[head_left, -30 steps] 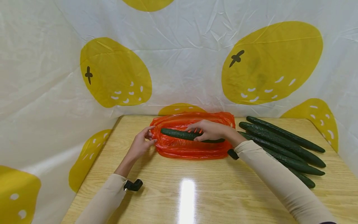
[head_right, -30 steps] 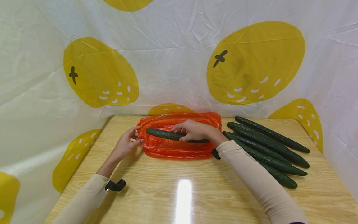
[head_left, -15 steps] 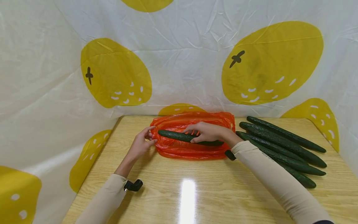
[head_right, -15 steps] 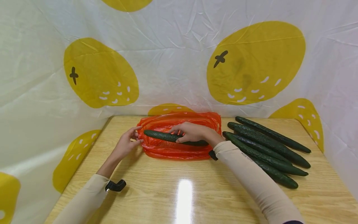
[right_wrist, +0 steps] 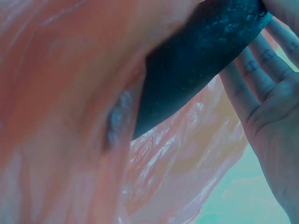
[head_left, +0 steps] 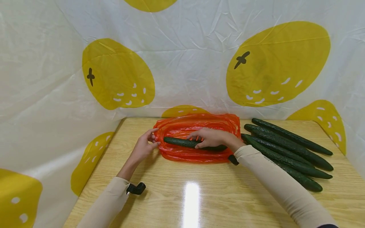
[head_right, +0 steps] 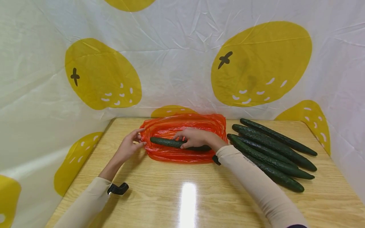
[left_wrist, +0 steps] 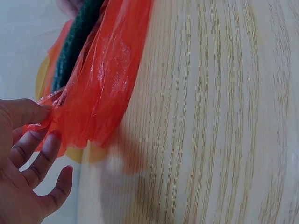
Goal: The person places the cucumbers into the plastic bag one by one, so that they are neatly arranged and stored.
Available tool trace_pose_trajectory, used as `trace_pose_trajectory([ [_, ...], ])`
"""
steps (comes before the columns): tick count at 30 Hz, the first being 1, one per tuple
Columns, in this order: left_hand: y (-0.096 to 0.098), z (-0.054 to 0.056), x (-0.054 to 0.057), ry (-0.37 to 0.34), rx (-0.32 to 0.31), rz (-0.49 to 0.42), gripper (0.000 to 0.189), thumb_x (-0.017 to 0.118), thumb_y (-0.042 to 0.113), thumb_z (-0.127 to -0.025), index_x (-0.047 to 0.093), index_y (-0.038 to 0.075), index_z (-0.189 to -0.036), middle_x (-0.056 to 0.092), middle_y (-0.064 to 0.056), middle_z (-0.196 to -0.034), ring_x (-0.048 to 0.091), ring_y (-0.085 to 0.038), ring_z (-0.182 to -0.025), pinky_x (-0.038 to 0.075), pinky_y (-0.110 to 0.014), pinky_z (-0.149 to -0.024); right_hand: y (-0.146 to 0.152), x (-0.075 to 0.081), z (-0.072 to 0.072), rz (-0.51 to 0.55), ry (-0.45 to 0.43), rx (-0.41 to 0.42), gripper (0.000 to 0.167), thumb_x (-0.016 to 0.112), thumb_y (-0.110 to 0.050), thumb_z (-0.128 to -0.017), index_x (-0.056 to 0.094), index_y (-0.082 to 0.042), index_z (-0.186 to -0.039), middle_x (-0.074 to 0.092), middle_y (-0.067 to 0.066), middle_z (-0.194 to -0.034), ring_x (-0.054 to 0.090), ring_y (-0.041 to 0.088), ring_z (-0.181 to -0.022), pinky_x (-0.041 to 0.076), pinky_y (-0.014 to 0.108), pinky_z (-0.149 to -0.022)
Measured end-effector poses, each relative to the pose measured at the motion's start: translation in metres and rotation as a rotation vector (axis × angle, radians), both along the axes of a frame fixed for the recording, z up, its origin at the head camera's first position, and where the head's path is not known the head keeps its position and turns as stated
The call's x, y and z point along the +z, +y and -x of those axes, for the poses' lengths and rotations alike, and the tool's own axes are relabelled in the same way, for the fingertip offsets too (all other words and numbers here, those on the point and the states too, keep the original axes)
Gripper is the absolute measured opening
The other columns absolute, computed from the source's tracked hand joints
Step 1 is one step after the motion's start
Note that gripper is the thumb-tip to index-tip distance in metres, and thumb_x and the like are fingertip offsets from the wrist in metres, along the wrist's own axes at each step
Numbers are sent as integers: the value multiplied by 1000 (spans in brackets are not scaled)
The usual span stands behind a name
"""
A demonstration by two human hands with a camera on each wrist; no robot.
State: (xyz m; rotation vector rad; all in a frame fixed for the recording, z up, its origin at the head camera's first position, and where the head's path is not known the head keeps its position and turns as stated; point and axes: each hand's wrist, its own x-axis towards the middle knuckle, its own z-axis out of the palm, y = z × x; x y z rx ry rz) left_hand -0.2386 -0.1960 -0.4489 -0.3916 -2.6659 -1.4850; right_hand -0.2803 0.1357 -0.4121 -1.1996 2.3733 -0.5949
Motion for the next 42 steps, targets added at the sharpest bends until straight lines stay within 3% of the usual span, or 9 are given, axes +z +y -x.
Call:
trace_pose_trajectory([
  [11, 1, 0, -2, 7, -3, 12, 62, 74, -2, -88, 52, 1, -146, 58, -13, -96, 58, -24, -90, 49, -26, -77, -7, -14, 0, -35, 14, -23, 49, 69, -25, -98, 55, -22, -145, 60, -4, -139, 59, 18, -124, 47, 40, -106],
  [23, 0, 0, -3, 11, 0, 18, 62, 75, -2, -88, 52, 1, -145, 59, -14, -96, 59, -23, -89, 48, -24, -74, -5, -17, -2, -38, 6, -2, 47, 68, -28, -99, 58, -21, -143, 62, -4, -137, 61, 16, -121, 48, 40, -104],
  [29, 0, 1, -3, 17, -4, 21, 62, 75, -2, -88, 53, 2, -145, 60, -13, -95, 59, -23, -88, 48, -23, -73, 6, -14, -3, 9, -22, 36, 39, 67, -21, -100, 62, -17, -138, 66, -3, -129, 64, 16, -115, 51, 40, -101],
  [42, -1, 0, -2, 11, -2, 17, 62, 75, -2, -88, 53, 3, -145, 59, -13, -94, 58, -23, -88, 48, -23, -72, 36, -1, -12, 57, -56, 17, 35, 65, -11, -99, 65, -11, -134, 68, 1, -127, 66, 19, -111, 52, 44, -99],
])
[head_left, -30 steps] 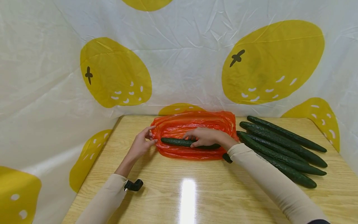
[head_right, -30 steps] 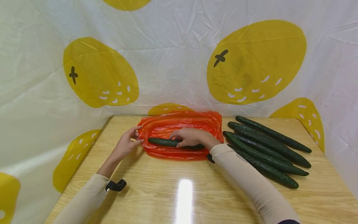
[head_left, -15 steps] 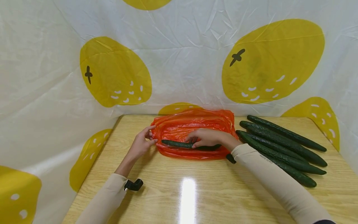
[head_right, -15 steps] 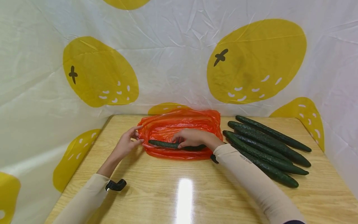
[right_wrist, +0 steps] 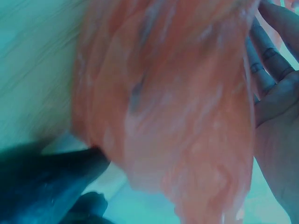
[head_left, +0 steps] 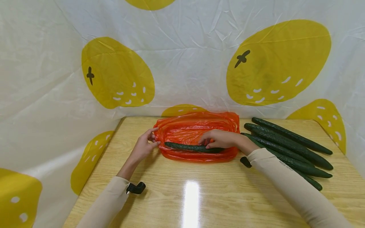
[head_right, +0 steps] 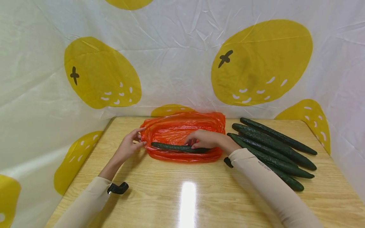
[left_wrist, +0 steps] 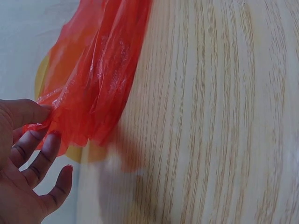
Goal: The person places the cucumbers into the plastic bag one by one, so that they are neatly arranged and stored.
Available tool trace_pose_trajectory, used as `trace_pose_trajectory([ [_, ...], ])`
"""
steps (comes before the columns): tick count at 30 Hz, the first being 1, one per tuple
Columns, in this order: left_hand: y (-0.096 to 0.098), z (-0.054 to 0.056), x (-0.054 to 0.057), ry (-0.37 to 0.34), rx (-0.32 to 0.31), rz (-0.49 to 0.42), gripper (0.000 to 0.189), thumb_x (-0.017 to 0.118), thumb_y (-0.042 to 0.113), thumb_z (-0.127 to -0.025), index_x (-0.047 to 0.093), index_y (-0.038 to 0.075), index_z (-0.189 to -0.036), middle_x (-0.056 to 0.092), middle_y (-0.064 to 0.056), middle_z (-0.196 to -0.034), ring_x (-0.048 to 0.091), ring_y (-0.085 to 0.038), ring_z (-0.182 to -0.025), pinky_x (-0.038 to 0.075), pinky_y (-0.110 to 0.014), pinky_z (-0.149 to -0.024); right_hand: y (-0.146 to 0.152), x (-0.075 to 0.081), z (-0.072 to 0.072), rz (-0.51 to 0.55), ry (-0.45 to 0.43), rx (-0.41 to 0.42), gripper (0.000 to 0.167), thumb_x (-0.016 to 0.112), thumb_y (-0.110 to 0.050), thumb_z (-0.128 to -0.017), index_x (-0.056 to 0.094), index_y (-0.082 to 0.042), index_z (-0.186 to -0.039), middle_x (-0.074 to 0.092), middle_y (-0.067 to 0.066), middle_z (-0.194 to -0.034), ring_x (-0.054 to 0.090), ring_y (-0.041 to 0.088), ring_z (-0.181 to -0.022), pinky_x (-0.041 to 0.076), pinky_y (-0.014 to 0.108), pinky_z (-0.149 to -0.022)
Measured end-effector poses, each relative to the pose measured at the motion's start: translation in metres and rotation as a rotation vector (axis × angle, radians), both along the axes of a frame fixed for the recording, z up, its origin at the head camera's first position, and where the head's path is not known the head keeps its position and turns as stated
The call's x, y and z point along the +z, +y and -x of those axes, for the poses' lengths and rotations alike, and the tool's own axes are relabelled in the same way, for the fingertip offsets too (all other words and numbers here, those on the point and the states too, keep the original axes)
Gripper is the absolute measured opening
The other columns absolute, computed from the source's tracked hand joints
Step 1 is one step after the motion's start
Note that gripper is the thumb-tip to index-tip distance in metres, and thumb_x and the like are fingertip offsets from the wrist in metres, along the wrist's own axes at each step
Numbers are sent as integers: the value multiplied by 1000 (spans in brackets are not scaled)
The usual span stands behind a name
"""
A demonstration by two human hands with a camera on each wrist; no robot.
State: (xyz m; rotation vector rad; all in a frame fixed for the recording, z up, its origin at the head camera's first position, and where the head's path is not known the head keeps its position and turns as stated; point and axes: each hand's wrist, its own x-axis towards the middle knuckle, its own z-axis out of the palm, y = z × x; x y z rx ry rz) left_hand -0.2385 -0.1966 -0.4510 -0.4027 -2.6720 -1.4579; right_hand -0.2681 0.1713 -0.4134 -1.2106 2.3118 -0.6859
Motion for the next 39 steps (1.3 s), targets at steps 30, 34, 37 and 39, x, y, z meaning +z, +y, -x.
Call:
trace_pose_trajectory([
  [30, 0, 1, 2, -7, -1, -21, 62, 75, -3, -87, 52, 0, -145, 59, -12, -94, 58, -23, -88, 48, -25, -75, 59, 22, -21, 61, 10, -107, 41, 70, -24, -97, 63, -13, -136, 67, 9, -130, 65, 29, -114, 50, 53, -97],
  [34, 0, 0, 2, -5, -8, -36, 62, 75, -4, -87, 53, 0, -145, 58, -13, -94, 58, -24, -87, 48, -24, -73, 67, 23, -22, 68, 13, -118, 41, 70, -23, -97, 63, -11, -136, 66, 10, -131, 64, 31, -115, 50, 55, -98],
  [37, 0, 0, 1, -6, -11, -37, 62, 75, -4, -87, 53, 0, -144, 58, -14, -94, 58, -25, -87, 48, -23, -72, 72, 25, -24, 79, 31, -130, 39, 70, -21, -97, 64, -13, -135, 67, 6, -129, 64, 31, -115, 50, 54, -97],
  [39, -1, 0, 0, -8, -10, -32, 62, 75, -4, -87, 52, 0, -145, 58, -13, -95, 58, -24, -88, 48, -23, -71, 75, 28, -26, 88, 48, -138, 38, 71, -21, -97, 65, -16, -133, 68, 1, -128, 64, 30, -115, 51, 54, -96],
])
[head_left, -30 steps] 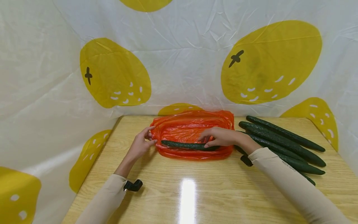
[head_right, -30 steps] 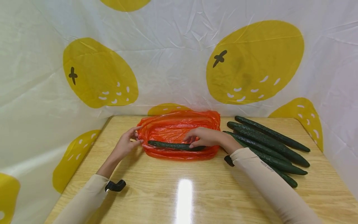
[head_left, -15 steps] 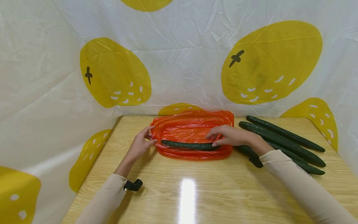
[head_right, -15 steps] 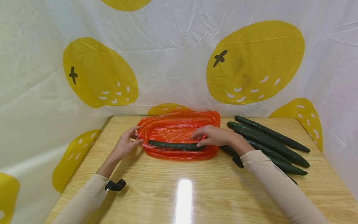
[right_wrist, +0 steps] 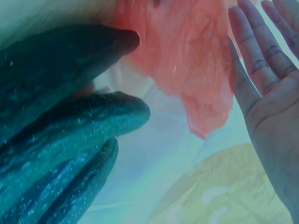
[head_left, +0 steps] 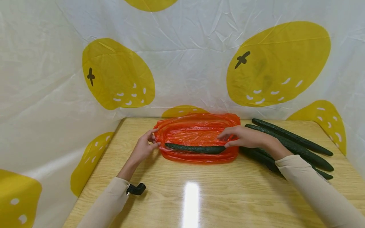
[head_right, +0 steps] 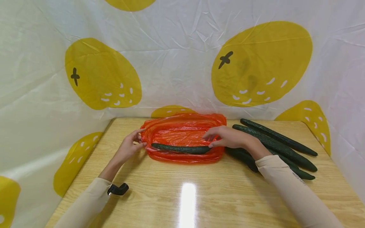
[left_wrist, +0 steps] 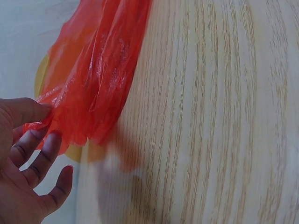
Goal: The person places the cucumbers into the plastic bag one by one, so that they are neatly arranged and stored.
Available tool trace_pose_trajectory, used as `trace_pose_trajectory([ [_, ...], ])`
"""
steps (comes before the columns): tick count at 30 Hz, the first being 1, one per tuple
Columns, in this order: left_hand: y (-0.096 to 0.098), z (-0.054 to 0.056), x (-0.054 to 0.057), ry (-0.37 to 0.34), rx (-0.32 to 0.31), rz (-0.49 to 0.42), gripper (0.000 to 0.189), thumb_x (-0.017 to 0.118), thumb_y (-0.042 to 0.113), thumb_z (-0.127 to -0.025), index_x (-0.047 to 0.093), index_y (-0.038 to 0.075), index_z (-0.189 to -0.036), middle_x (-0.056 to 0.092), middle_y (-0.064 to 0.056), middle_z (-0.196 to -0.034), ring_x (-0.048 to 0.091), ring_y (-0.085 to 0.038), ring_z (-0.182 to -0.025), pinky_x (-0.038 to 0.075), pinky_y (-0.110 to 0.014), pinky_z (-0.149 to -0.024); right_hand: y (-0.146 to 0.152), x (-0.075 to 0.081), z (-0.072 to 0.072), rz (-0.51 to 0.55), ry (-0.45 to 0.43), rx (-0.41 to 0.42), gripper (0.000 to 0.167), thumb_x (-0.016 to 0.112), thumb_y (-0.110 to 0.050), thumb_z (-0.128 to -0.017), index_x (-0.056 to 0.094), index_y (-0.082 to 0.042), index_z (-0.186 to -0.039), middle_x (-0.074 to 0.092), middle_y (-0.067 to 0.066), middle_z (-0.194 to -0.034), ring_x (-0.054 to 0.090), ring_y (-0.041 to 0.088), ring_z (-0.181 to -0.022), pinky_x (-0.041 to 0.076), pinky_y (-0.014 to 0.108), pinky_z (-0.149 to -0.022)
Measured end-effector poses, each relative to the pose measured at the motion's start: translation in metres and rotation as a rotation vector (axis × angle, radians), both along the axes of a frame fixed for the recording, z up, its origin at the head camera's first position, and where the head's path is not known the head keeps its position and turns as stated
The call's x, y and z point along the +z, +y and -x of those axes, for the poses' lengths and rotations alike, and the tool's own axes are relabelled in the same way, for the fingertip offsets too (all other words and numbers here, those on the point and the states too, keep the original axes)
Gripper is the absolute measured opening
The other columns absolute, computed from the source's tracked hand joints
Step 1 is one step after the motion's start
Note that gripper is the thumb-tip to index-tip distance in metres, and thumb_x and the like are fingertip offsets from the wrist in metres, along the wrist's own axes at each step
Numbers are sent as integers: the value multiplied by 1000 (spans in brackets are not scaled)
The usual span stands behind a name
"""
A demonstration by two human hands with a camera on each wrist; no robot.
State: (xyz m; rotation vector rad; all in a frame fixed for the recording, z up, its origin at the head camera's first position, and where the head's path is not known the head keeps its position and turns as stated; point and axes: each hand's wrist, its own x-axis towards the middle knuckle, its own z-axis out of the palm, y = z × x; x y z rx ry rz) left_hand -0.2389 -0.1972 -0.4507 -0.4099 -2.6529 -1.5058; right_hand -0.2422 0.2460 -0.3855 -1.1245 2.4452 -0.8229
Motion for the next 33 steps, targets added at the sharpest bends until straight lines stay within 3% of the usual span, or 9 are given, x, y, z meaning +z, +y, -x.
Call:
trace_pose_trajectory([
  [13, 0, -1, 0, -11, 3, 16, 62, 75, -1, -88, 52, 1, -146, 57, -11, -96, 58, -23, -88, 48, -24, -72, 25, 13, -4, 5, 57, -89, 36, 70, -29, -96, 65, -25, -131, 66, -7, -129, 62, 27, -119, 50, 53, -97],
  [20, 0, -1, 0, -1, -1, 10, 64, 75, -1, -88, 49, -2, -146, 58, -18, -99, 60, -27, -91, 47, -23, -71, 42, 17, -6, 26, 119, -163, 36, 71, -27, -96, 66, -27, -132, 67, -5, -128, 63, 25, -114, 54, 41, -90],
  [28, 0, 0, 1, -6, 1, 9, 63, 75, -1, -88, 49, -1, -146, 59, -17, -99, 59, -26, -91, 46, -21, -69, 62, 17, -1, 34, 85, -215, 44, 71, -26, -96, 62, -15, -138, 64, 5, -136, 59, 27, -124, 52, 46, -97],
  [33, -1, -1, 0, -10, 3, 20, 62, 74, -1, -89, 52, 2, -146, 59, -12, -97, 59, -23, -89, 47, -23, -69, 74, 14, 3, 50, 65, -229, 53, 73, -24, -94, 57, -10, -143, 65, 8, -133, 62, 22, -119, 55, 43, -93],
])
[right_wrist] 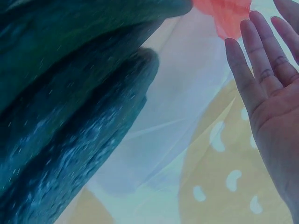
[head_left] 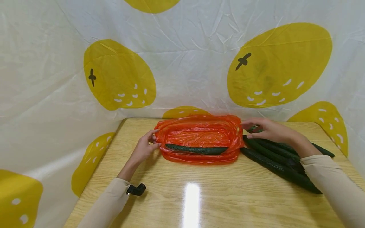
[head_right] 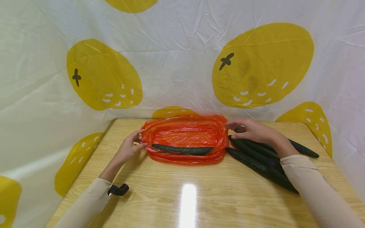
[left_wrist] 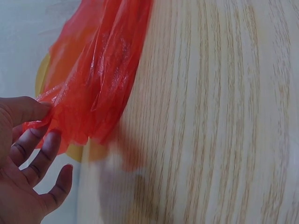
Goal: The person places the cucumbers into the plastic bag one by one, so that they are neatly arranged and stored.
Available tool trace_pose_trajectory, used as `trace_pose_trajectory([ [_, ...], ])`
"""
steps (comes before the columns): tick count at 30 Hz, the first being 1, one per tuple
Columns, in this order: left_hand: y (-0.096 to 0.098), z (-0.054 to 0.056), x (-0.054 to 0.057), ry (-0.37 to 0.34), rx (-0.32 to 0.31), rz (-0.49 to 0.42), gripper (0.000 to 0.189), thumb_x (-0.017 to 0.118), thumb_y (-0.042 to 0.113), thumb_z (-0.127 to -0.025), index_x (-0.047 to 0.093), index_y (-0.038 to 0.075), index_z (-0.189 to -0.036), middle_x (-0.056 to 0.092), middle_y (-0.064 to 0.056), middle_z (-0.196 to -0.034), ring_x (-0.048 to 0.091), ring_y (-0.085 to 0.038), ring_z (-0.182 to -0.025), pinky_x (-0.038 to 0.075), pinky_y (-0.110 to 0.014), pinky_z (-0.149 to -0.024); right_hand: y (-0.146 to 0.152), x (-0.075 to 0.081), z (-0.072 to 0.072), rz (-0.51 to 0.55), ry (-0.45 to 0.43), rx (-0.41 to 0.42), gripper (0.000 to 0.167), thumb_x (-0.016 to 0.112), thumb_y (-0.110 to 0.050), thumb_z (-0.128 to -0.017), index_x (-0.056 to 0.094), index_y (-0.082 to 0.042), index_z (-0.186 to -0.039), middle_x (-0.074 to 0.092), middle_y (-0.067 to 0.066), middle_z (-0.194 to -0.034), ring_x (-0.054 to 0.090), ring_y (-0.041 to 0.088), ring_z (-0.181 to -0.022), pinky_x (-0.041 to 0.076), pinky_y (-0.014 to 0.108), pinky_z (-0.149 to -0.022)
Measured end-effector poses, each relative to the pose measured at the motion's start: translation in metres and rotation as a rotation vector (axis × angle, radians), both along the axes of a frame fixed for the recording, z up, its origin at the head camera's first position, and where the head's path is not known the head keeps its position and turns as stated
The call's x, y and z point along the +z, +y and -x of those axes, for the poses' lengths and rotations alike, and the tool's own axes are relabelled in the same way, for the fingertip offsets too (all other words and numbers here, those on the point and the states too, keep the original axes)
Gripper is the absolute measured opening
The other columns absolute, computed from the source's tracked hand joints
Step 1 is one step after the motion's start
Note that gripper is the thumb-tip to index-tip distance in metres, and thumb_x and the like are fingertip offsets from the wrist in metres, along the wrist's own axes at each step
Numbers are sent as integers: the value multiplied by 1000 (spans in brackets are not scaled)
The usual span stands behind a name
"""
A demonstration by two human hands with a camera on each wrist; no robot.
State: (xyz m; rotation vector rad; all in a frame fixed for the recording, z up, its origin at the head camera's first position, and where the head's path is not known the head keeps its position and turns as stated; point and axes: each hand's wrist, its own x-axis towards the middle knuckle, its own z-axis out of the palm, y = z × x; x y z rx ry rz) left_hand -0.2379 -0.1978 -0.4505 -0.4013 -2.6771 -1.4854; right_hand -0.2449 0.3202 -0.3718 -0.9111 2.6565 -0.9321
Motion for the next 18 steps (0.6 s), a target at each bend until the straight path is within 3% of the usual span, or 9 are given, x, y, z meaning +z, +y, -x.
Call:
trace_pose_trajectory([
  [5, -1, 0, 0, -11, 1, 1, 62, 74, 0, -89, 52, 4, -146, 59, -10, -97, 59, -22, -89, 48, -23, -68, 12, -4, 2, -7, 4, -33, 55, 75, -24, -93, 56, -10, -143, 68, 7, -129, 62, 8, -114, 56, 36, -90],
  [12, -1, 1, 1, -1, -2, 10, 61, 74, 2, -90, 52, 4, -147, 59, -10, -96, 59, -23, -89, 49, -25, -70, 28, -5, 7, -4, 17, -25, 51, 75, -21, -93, 58, -11, -140, 69, 8, -127, 63, 4, -113, 52, 23, -87],
  [18, 0, 0, 3, -4, -9, -2, 62, 74, -2, -89, 50, -1, -146, 59, -19, -98, 59, -28, -91, 48, -26, -73, 41, -7, 10, 20, -2, -11, 49, 76, -14, -91, 59, -7, -137, 68, 17, -126, 61, -3, -111, 55, 24, -84],
])
